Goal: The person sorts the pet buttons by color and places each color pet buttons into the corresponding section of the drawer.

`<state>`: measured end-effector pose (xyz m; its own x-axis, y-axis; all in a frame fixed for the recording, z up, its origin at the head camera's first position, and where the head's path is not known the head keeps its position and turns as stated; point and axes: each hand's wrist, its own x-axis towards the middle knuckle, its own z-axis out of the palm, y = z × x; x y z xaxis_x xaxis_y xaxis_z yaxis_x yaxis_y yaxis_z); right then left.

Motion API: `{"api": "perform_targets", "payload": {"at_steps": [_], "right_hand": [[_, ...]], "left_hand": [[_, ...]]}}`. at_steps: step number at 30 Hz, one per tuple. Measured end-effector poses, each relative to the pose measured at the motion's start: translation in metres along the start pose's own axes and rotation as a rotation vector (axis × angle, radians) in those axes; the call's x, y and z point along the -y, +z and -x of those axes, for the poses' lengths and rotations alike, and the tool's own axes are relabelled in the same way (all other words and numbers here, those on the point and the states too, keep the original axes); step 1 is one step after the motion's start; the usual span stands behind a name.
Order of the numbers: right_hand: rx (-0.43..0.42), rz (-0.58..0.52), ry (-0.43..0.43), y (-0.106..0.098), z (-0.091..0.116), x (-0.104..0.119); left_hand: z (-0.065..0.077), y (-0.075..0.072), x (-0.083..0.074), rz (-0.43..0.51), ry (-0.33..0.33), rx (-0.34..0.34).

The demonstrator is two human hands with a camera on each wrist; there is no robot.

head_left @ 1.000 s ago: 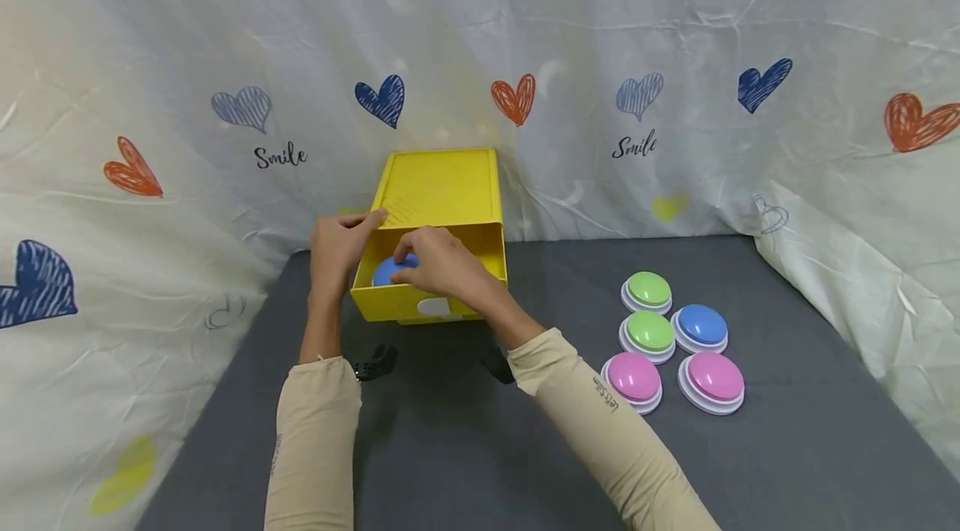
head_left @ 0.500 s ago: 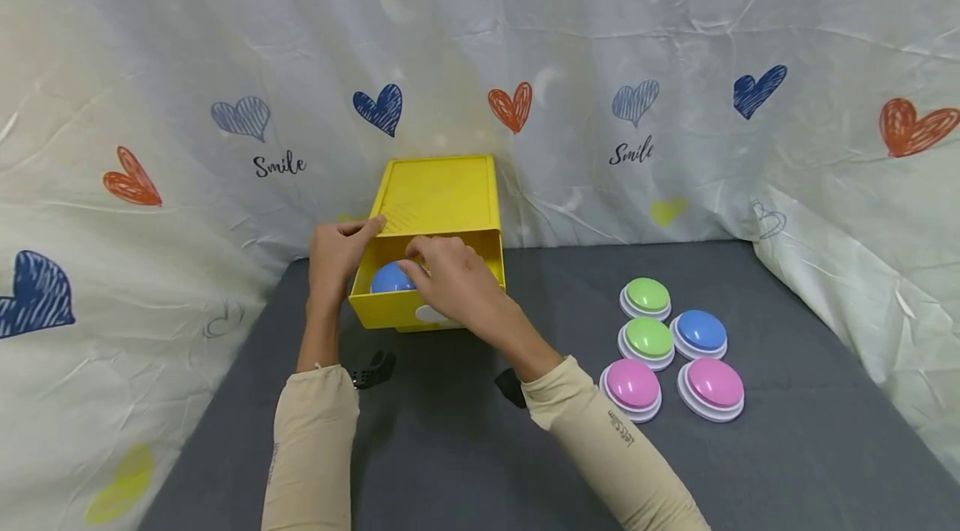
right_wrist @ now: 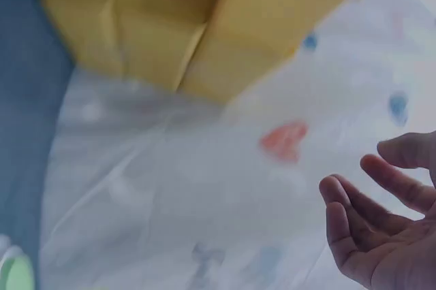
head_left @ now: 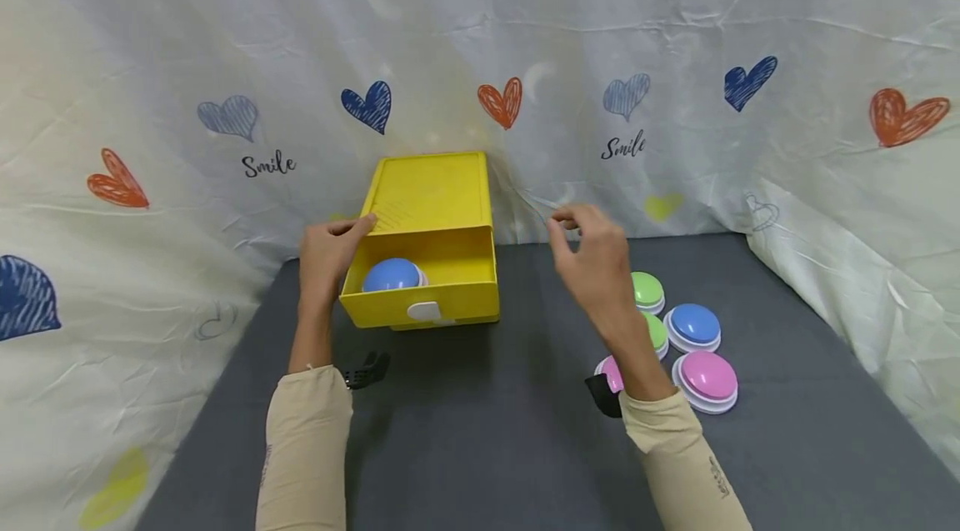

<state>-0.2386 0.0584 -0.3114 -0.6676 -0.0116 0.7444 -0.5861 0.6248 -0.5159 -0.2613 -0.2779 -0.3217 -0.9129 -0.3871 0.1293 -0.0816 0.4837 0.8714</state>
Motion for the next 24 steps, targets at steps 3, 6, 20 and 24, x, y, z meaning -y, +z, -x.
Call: {"api": "perform_targets", "payload": {"at_steps": [3,6,20,24], "right_hand": [[-0.028,0.054,0.058,-0.016,0.004,-0.029],[0.009,0.142,0.156,-0.036,0.013,-0.058],[0.625,0.417,0.462,-0.090,0.051,-0.151],[0.781,0.420,0.542,-0.090,0.059,-0.161]], "left_hand": [[0.000,-0.002,0.000,-0.002,-0.001,-0.004],[0.000,-0.002,0.000,-0.005,-0.007,0.003],[0.002,0.000,0.000,0.007,0.026,-0.015],[0.003,0.002,0.001,0.021,0.027,-0.008]]}}
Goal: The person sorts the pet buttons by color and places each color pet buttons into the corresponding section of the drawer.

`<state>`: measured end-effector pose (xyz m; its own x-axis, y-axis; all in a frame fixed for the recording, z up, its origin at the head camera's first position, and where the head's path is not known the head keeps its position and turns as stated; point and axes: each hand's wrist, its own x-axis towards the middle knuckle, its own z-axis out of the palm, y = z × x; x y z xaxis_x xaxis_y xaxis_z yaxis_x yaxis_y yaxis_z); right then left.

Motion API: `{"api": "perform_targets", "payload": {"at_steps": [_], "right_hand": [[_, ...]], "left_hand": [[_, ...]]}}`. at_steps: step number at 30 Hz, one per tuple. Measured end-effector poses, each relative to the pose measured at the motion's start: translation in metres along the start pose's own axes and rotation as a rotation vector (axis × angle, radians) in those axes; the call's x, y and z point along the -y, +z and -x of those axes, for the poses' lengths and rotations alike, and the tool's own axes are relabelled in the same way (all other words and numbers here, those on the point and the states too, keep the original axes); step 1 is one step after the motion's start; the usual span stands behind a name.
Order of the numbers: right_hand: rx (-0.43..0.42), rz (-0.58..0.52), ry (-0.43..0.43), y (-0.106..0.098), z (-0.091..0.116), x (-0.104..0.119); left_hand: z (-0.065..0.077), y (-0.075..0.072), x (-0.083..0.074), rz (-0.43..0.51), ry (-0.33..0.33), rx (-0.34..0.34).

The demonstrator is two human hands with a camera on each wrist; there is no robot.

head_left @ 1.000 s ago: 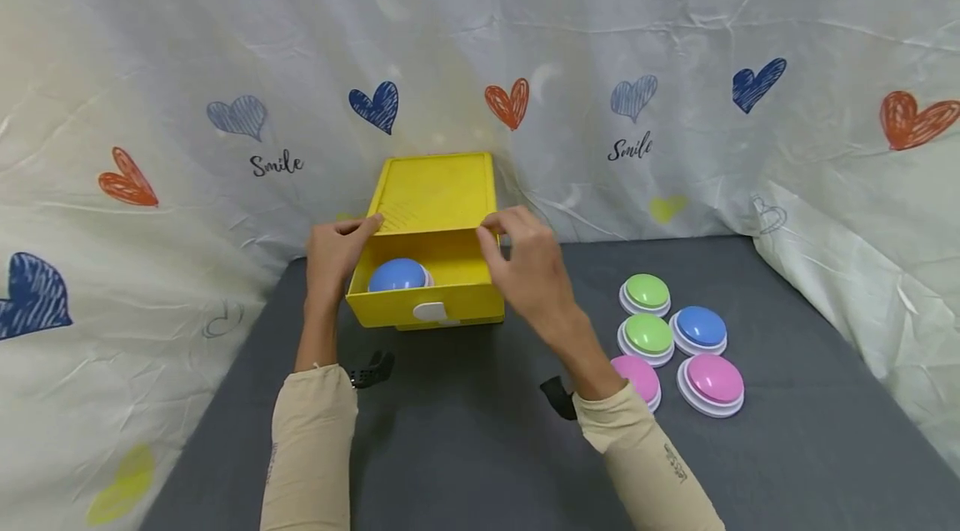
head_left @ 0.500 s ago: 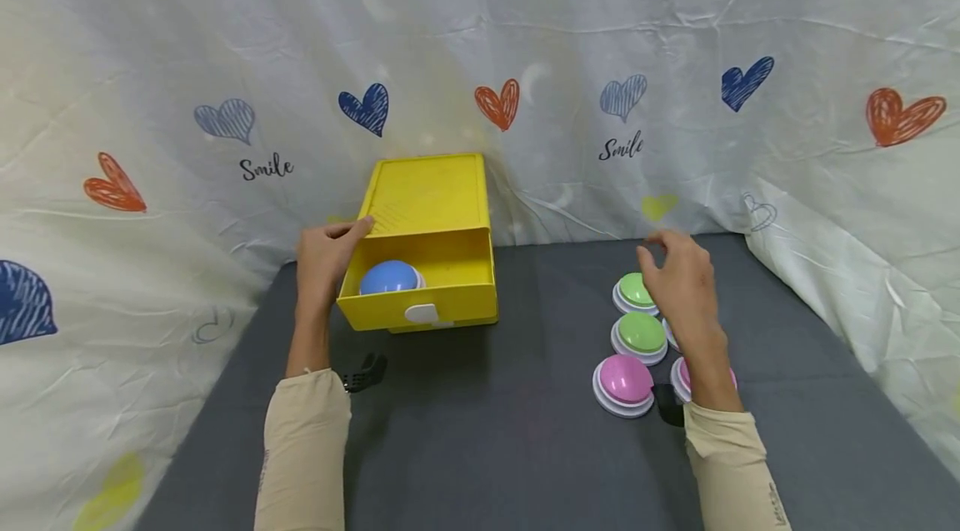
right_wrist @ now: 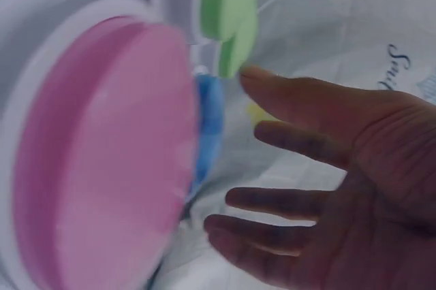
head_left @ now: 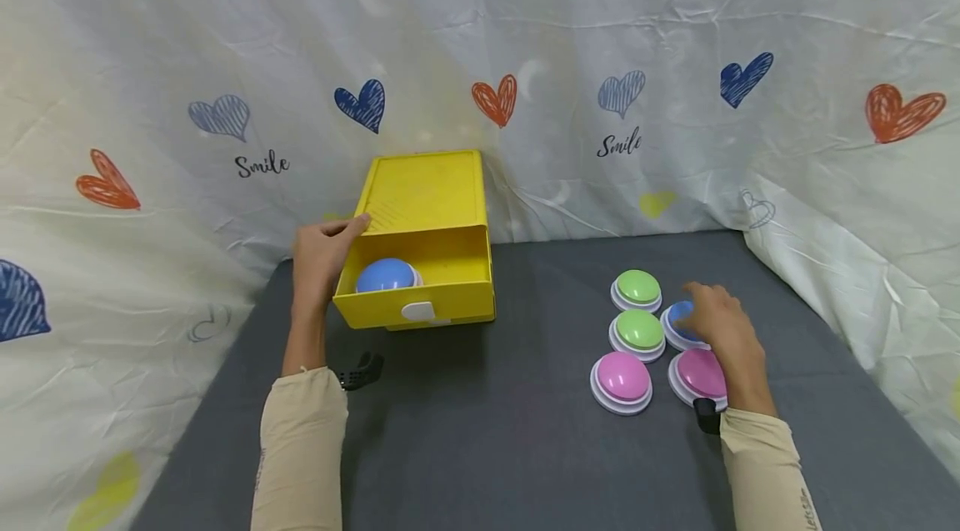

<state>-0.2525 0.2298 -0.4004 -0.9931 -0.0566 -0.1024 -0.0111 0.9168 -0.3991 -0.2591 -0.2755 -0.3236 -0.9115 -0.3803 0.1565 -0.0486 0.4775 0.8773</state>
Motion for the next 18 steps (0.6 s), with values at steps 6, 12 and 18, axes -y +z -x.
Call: {"api": "perform_targets", "payload": {"at_steps": [6,12,18], "right_hand": [[0.122,0.026,0.009,0.010,-0.004,-0.007],[0.088,0.011,-0.007,0.013,-0.006,-0.007],[0.055,-0.001,-0.014,0.015,-0.005,-0.007]], "left_hand": [[0.000,-0.001,-0.002,0.004,-0.007,0.009],[-0.001,-0.002,-0.001,-0.010,-0.019,0.010],[-0.002,-0.002,0.000,-0.006,-0.017,0.011]]}}
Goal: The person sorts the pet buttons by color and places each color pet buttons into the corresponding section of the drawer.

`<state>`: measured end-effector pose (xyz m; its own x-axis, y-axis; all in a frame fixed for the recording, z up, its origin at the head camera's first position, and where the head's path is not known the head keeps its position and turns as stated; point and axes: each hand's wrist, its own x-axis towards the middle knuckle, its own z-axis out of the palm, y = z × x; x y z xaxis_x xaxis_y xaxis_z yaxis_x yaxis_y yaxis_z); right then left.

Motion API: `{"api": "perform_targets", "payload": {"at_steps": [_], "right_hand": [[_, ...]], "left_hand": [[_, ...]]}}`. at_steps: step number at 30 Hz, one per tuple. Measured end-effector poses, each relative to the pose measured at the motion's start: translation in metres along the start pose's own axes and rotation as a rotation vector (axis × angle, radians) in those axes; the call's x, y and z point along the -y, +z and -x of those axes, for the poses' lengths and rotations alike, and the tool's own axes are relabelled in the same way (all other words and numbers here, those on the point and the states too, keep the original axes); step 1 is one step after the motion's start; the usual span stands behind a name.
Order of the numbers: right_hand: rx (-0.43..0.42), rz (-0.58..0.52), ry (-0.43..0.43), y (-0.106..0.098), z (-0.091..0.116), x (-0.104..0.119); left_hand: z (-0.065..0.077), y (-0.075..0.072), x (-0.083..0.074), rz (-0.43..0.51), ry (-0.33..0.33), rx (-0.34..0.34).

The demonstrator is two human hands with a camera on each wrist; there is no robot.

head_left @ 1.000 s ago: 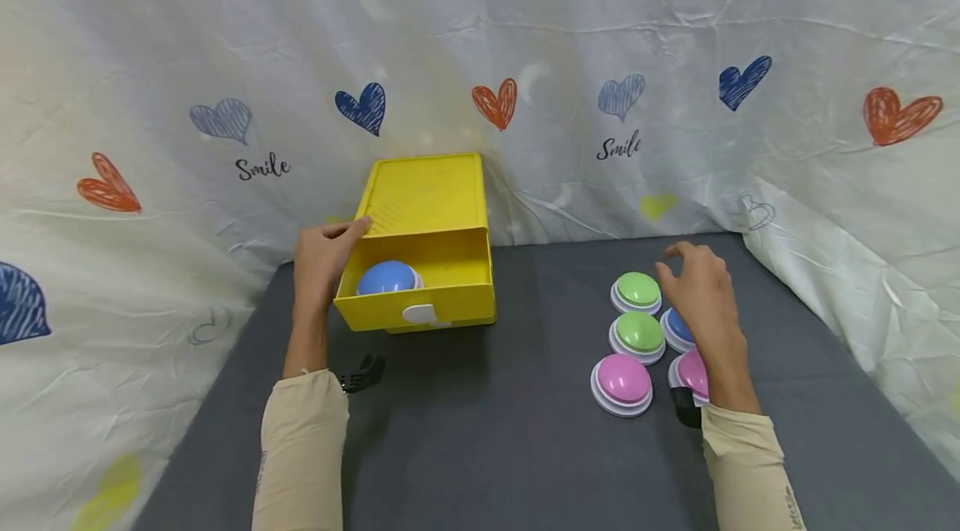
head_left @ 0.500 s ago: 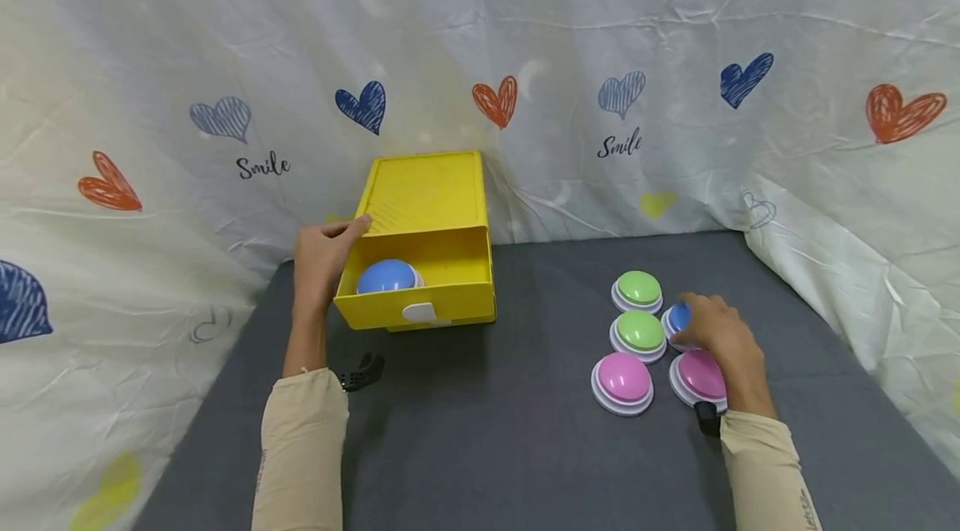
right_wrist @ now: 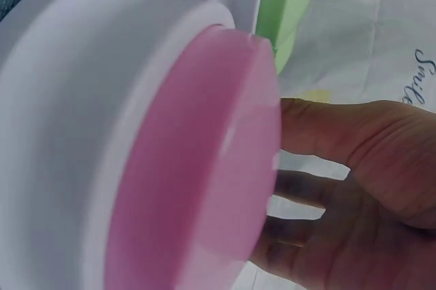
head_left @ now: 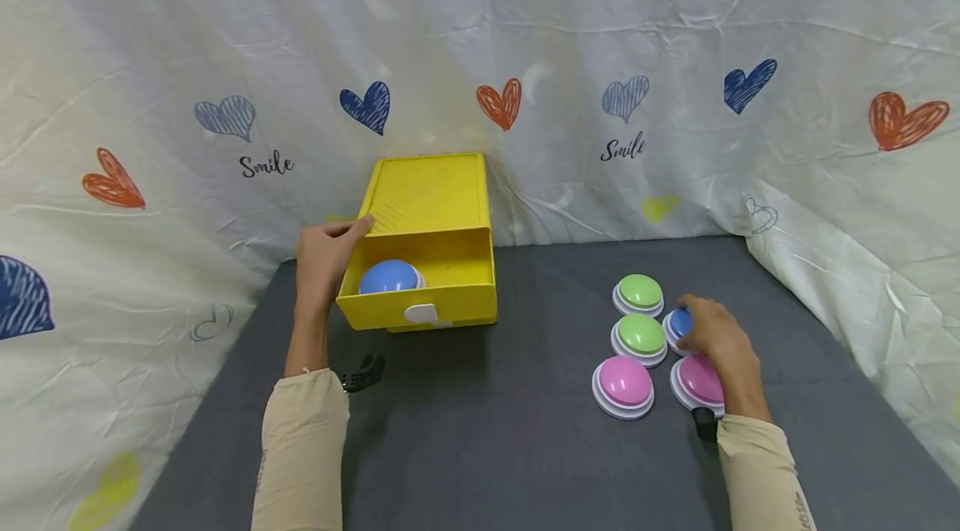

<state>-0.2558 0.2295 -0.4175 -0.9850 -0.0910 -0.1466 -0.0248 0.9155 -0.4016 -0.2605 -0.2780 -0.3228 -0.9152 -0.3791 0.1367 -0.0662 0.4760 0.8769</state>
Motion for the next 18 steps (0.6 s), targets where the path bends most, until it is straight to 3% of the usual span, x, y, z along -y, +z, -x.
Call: {"api": "perform_targets", "payload": {"at_steps": [8,18], "right_hand": [[-0.170,-0.014,-0.049,0.000,0.003,-0.003],[-0.357,-0.044,-0.033,-0.014,0.015,0.004]], "left_hand": [[0.001,0.000,-0.001,-0.001,-0.007,0.004],[0.000,-0.001,-0.001,-0.005,-0.014,0.001]]}}
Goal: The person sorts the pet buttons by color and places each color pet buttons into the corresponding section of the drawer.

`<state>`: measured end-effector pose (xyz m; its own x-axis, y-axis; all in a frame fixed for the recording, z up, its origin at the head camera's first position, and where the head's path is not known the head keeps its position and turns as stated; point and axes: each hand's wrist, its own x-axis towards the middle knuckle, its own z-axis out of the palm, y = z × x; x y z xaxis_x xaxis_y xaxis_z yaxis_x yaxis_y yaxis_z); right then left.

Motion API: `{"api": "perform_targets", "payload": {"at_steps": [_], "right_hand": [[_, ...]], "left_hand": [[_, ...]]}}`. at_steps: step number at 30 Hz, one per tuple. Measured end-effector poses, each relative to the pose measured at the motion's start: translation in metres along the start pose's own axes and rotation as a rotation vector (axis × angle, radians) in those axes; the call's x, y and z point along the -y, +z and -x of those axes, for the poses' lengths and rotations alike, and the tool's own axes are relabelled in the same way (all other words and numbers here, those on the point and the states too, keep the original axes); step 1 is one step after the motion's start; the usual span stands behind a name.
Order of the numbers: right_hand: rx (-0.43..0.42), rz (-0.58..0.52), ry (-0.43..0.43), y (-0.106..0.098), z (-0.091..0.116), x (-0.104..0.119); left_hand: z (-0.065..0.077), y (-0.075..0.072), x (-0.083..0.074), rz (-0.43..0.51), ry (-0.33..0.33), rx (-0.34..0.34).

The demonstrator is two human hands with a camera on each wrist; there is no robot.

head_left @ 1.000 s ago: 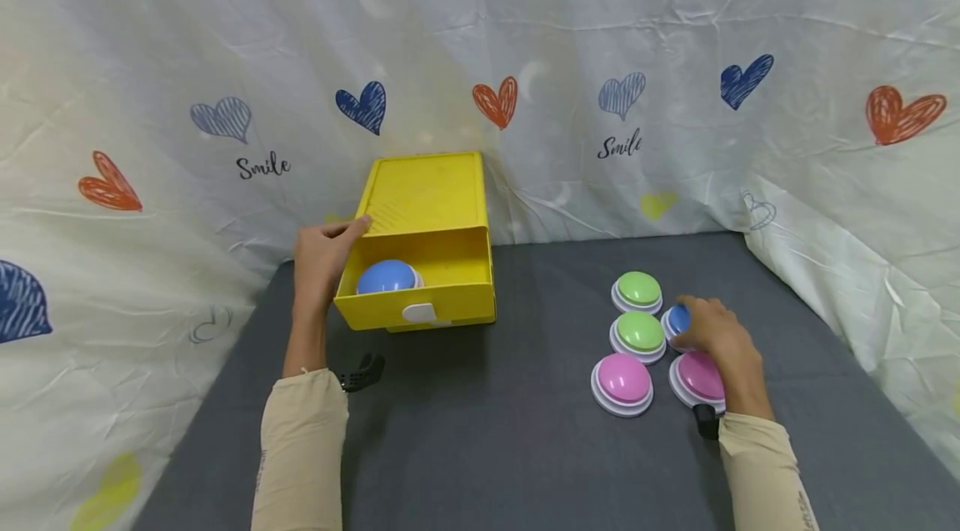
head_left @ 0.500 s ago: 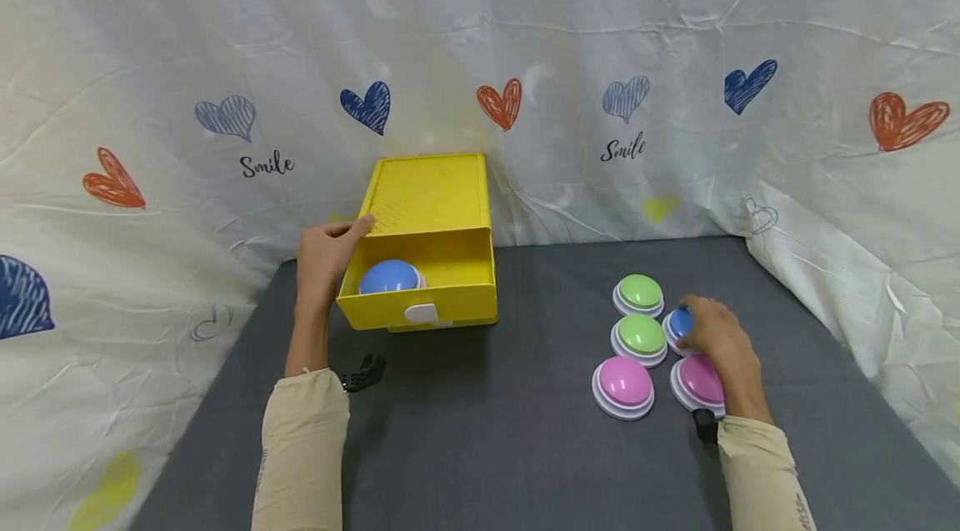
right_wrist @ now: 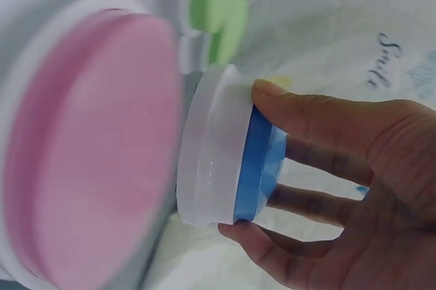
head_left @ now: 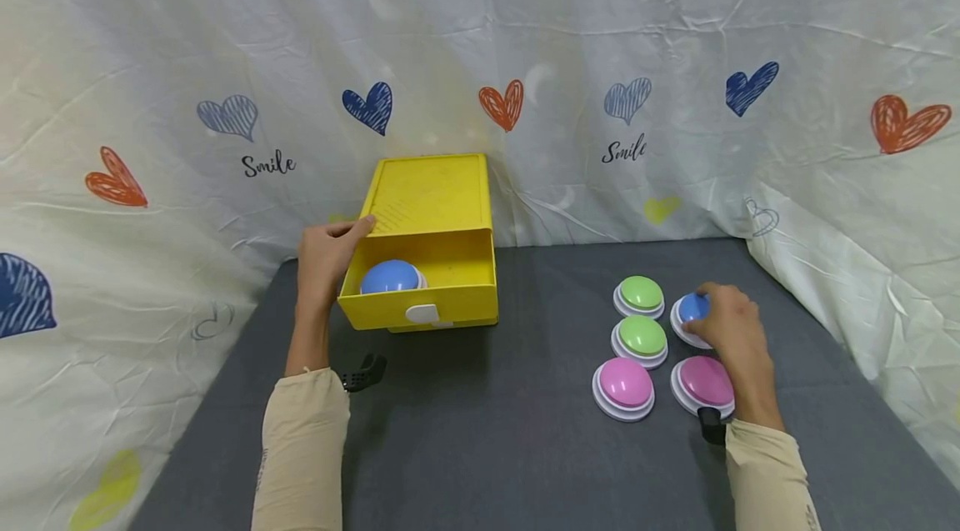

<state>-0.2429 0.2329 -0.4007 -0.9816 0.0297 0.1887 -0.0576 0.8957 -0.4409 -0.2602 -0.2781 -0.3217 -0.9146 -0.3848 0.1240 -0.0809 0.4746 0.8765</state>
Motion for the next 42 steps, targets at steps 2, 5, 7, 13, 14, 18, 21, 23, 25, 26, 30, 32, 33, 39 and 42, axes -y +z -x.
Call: {"api": "perform_targets", "payload": {"at_steps": [2,5,7,13,14,18,21,23,25,26,30,32,33,39,42], "right_hand": [[-0.023,-0.004,0.000,-0.005,0.001,0.004],[-0.042,-0.009,0.006,-0.014,0.004,0.012],[-0.044,-0.007,0.022,-0.021,0.006,0.017],[-0.091,0.008,0.002,-0.040,0.012,0.032],[-0.101,0.008,-0.006,-0.043,0.013,0.034],[-0.125,0.005,-0.023,-0.053,0.017,0.043],[-0.126,-0.004,-0.032,-0.059,0.019,0.050],[-0.117,-0.018,-0.036,-0.063,0.020,0.055],[-0.105,-0.034,-0.039,-0.066,0.020,0.060],[-0.097,-0.043,-0.037,-0.068,0.021,0.063],[-0.063,-0.071,-0.030,-0.071,0.022,0.072],[-0.051,-0.081,-0.028,-0.072,0.023,0.075],[-0.050,-0.084,-0.031,-0.073,0.023,0.077],[-0.046,-0.119,-0.052,-0.074,0.025,0.093],[-0.037,-0.135,-0.065,-0.075,0.025,0.103]], "left_hand": [[0.000,0.000,0.000,0.003,-0.001,-0.001],[0.000,-0.001,0.001,0.005,-0.004,-0.004],[0.000,-0.001,0.002,0.011,0.001,-0.007],[0.000,0.000,0.002,0.017,-0.008,-0.007],[0.000,0.000,0.002,0.015,-0.011,-0.007],[-0.001,0.001,0.002,0.015,-0.013,-0.010],[-0.001,0.001,0.002,0.017,-0.006,-0.010],[-0.001,0.001,0.002,0.015,-0.011,-0.007],[0.000,0.001,0.002,0.013,-0.011,-0.007],[0.000,0.001,0.002,0.012,-0.011,-0.008],[-0.001,0.002,0.002,0.007,0.005,-0.016],[-0.001,0.003,0.002,0.007,0.017,-0.019],[0.000,0.004,0.002,0.007,0.020,-0.018],[0.002,0.003,0.002,0.004,0.005,-0.004],[0.002,0.002,0.001,-0.002,0.005,-0.007]]}}
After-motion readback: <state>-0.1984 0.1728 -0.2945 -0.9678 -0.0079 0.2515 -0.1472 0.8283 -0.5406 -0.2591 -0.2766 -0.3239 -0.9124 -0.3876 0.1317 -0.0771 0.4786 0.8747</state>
